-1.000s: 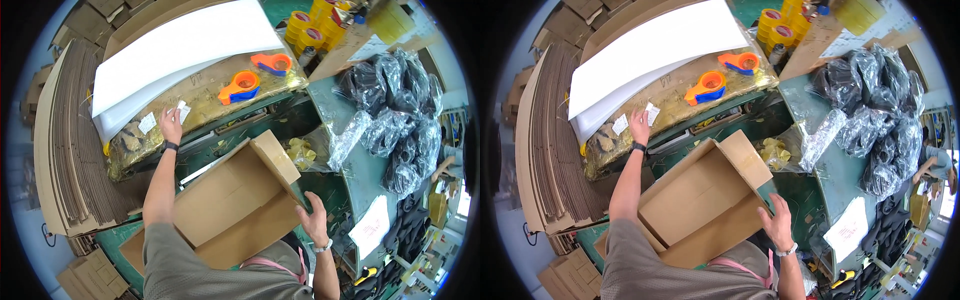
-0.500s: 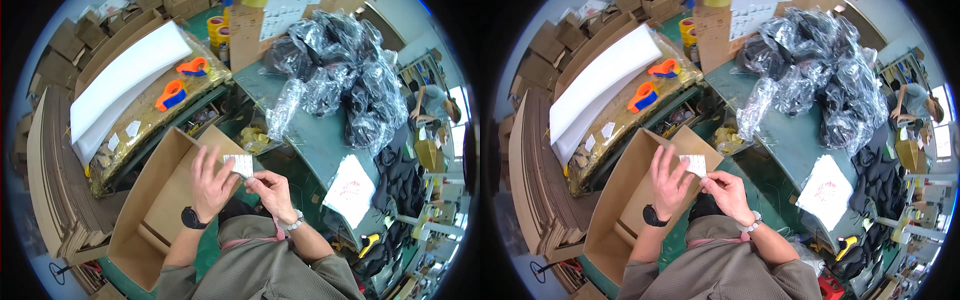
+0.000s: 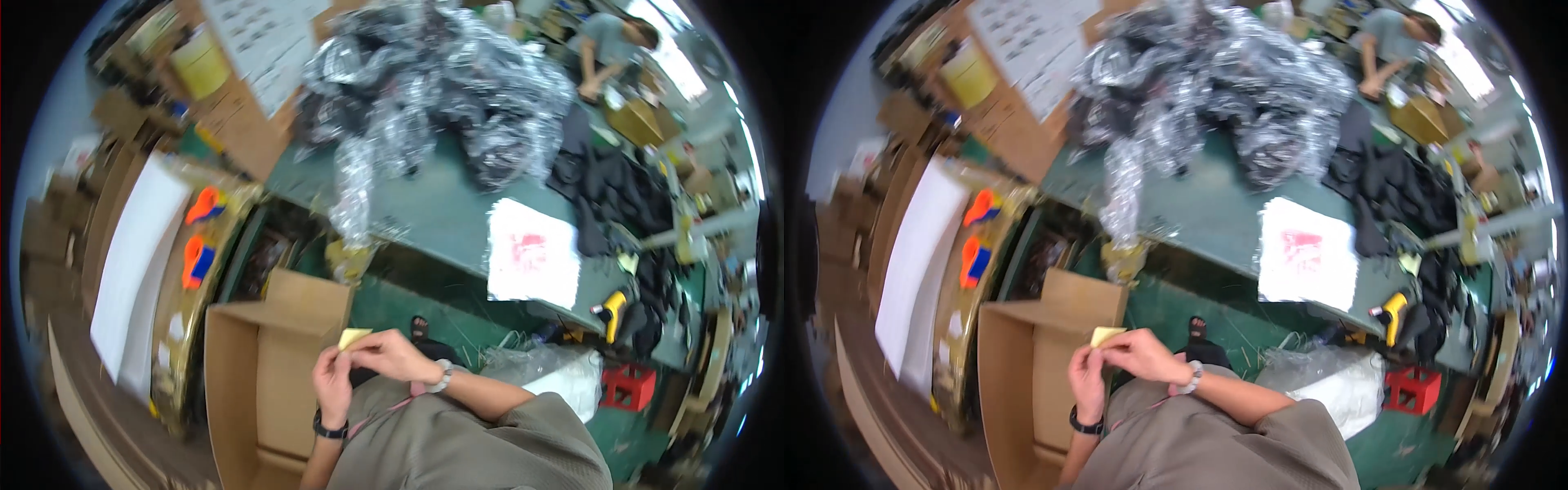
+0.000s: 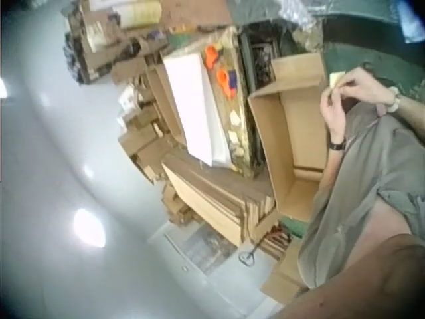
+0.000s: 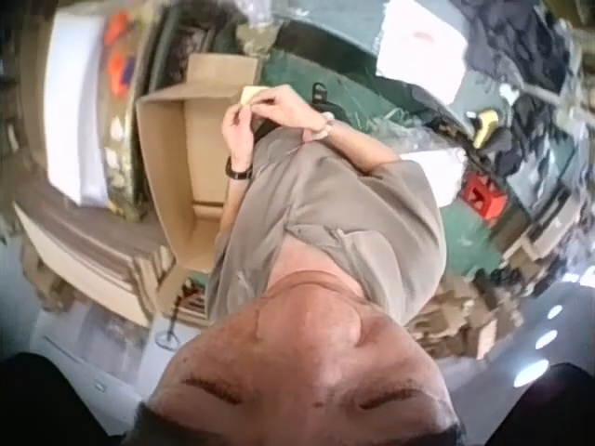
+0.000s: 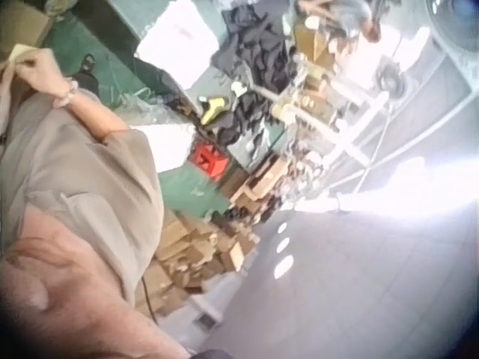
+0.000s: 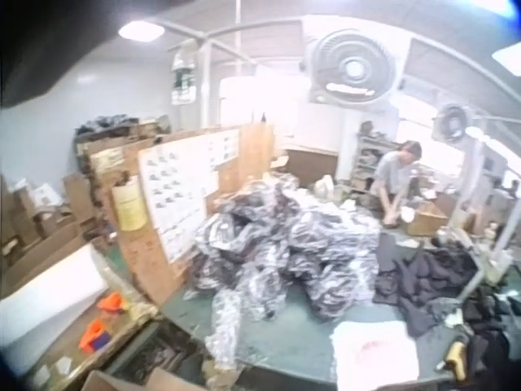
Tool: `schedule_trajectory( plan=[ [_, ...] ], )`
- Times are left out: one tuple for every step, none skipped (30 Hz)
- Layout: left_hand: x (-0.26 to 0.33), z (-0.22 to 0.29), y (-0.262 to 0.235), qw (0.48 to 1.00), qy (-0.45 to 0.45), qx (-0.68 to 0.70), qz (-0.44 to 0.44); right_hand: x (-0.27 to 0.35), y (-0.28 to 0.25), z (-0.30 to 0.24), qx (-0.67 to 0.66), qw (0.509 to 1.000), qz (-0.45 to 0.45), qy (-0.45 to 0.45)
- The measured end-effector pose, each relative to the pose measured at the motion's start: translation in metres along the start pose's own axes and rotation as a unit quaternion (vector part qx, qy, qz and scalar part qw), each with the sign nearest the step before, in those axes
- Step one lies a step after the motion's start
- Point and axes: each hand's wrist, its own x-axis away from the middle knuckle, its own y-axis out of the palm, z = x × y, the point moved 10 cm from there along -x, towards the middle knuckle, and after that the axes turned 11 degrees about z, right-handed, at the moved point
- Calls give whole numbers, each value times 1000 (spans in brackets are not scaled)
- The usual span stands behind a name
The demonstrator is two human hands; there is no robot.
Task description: Assembling bicycle seats, using a heat gun for adjustment, and packing them into cardboard boxes.
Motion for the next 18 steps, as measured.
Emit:
schedule_trajectory(
  plan=[
    [-2, -1, -8, 1000, 4, -13, 6, -2, 5, 2, -8, 1000, -3, -2],
    [-7, 2, -10, 1000, 5, -15, -5, -6, 6, -3, 21, 999, 12, -40],
    [-11, 3, -5, 1000, 5, -12, -22, -8, 9, 5, -15, 999, 18, -24],
    [-13, 13, -6, 1000, 5, 0, -6, -10, 11, 3, -21, 999, 26, -20],
    [-16, 20, -8, 1000, 4, 12, 12, -11, 15, 0, -27, 999, 32, -15],
    [-21, 24, -8, 999, 1, 33, 18, -15, 17, -2, -25, 999, 34, -17],
    [-26, 23, -15, 999, 1, 34, 19, -17, 19, -3, -27, 999, 41, -6],
    [-30, 19, -19, 1000, 1, 18, 1, -19, 22, -3, -29, 998, 47, 5],
    [-33, 17, -24, 1000, 0, 1, -17, -20, 28, -5, -27, 999, 45, 7],
    [-36, 19, -26, 1000, -6, 10, -22, -22, 31, -6, -23, 999, 46, 15],
    [-38, 21, -29, 1000, -9, 13, -22, -23, 36, -6, -19, 998, 48, 23],
    [-40, 24, -35, 1000, -7, 16, -13, -26, 43, -6, -12, 999, 49, 21],
    [-42, 25, -40, 1000, -5, 18, -5, -28, 50, -6, -8, 998, 52, 23],
    [-45, 26, -47, 1000, 7, 11, 2, -31, 56, -3, -13, 998, 58, 34],
    [-46, 24, -51, 1000, 3, 15, 0, -33, 62, -1, -17, 997, 65, 45],
    [-49, 26, -57, 1000, 25, -5, 5, -35, 67, 1, -13, 996, 70, 47],
    [-52, 29, -61, 999, 47, -25, 10, -37, 70, 3, -5, 995, 84, 52],
    [-56, 27, -65, 999, 34, -18, 13, -40, 72, 6, 3, 994, 97, 57]
  ],
)
